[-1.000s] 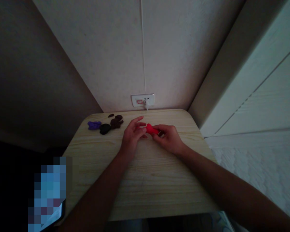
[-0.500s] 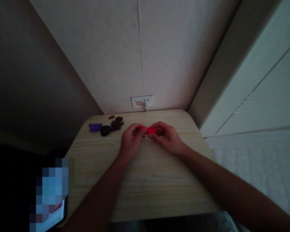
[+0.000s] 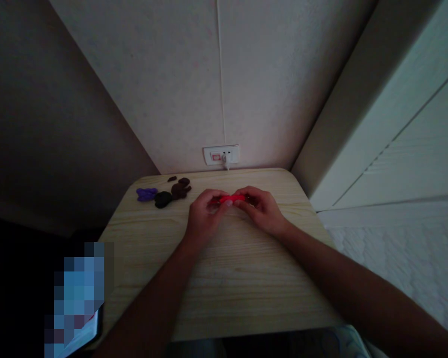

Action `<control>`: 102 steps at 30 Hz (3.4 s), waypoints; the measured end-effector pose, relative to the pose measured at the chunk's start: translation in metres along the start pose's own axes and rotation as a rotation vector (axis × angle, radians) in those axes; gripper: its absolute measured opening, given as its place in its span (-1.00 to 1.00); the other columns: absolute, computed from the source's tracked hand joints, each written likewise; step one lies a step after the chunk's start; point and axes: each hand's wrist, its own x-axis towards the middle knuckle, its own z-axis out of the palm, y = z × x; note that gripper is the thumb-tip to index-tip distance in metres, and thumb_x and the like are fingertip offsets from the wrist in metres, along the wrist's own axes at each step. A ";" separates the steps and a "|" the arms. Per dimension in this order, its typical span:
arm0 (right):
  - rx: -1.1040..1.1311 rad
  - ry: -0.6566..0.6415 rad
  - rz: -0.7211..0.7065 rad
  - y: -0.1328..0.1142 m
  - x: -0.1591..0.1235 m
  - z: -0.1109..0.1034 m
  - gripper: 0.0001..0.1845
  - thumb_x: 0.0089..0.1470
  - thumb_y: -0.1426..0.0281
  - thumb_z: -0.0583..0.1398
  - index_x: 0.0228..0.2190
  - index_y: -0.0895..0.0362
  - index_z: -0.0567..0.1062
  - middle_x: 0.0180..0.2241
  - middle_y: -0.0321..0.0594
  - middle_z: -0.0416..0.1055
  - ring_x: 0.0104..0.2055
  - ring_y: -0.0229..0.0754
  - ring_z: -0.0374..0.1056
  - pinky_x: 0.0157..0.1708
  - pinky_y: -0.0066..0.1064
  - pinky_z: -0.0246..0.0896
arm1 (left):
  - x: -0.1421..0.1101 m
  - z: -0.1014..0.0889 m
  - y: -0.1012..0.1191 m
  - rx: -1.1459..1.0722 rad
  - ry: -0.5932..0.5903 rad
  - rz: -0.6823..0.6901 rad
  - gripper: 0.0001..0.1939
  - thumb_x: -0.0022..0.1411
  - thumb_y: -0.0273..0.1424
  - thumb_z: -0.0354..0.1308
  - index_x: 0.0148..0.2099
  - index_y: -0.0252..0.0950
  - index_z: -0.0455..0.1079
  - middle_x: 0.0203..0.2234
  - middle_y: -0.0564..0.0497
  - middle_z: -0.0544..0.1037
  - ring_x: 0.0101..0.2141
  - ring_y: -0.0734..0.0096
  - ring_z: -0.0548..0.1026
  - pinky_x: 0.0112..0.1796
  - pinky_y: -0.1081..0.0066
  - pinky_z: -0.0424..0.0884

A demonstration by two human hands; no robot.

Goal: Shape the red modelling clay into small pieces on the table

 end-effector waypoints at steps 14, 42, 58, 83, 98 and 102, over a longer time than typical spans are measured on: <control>0.415 0.030 0.151 -0.004 0.004 0.001 -0.61 -0.15 0.24 0.50 -0.33 0.11 0.52 -0.38 -0.26 0.58 -0.46 -0.28 0.44 -0.46 -0.43 0.37 | 0.004 0.003 0.004 -0.667 -0.156 -0.362 -0.79 0.03 -0.31 0.42 -0.34 -0.35 0.58 -0.44 -0.02 0.58 -0.43 0.44 0.49 -0.29 0.39 0.41; 0.271 -0.048 0.077 -0.006 -0.008 0.008 -0.59 0.06 0.10 0.38 -0.15 0.08 0.50 -0.33 -0.23 0.57 -0.39 -0.24 0.44 -0.35 -0.38 0.40 | 0.004 0.005 -0.004 -0.377 -0.034 -0.219 -0.57 -0.01 -0.26 0.48 -0.08 -0.31 0.60 -0.20 -0.12 0.67 -0.24 0.26 0.62 -0.16 0.28 0.52; 0.094 0.014 0.039 -0.005 -0.007 0.010 -0.64 0.03 0.09 0.39 -0.34 0.11 0.52 -0.40 -0.22 0.53 -0.34 -0.18 0.43 -0.24 -0.33 0.35 | 0.000 0.010 0.009 -0.331 -0.058 -0.186 -0.74 0.02 -0.30 0.45 -0.27 -0.34 0.59 -0.45 -0.02 0.63 -0.44 0.39 0.52 -0.32 0.38 0.46; 0.371 0.027 0.159 0.000 0.002 0.007 -0.68 -0.05 0.14 0.44 -0.34 0.11 0.64 -0.47 -0.29 0.53 -0.49 -0.30 0.32 -0.46 -0.43 0.30 | 0.000 0.016 0.001 -0.521 0.017 -0.260 -0.69 -0.09 -0.36 0.53 -0.27 -0.33 0.57 -0.38 -0.01 0.64 -0.38 0.43 0.55 -0.20 0.33 0.48; 0.191 0.074 0.036 -0.003 -0.001 0.003 -0.62 -0.17 0.19 0.51 -0.32 0.09 0.60 -0.34 -0.20 0.57 -0.31 -0.17 0.49 -0.21 -0.30 0.46 | 0.001 0.014 0.002 -0.429 0.076 -0.270 -0.54 -0.21 -0.39 0.57 -0.22 -0.33 0.52 -0.33 -0.06 0.66 -0.27 0.29 0.63 -0.12 0.25 0.54; 0.184 0.068 0.036 -0.001 -0.001 0.004 -0.64 -0.11 0.18 0.48 -0.28 0.08 0.62 -0.28 -0.17 0.60 -0.27 -0.14 0.52 -0.16 -0.26 0.47 | 0.001 0.013 -0.001 -0.413 0.088 -0.245 -0.59 -0.14 -0.36 0.54 -0.22 -0.34 0.54 -0.34 -0.06 0.66 -0.30 0.31 0.61 -0.15 0.27 0.53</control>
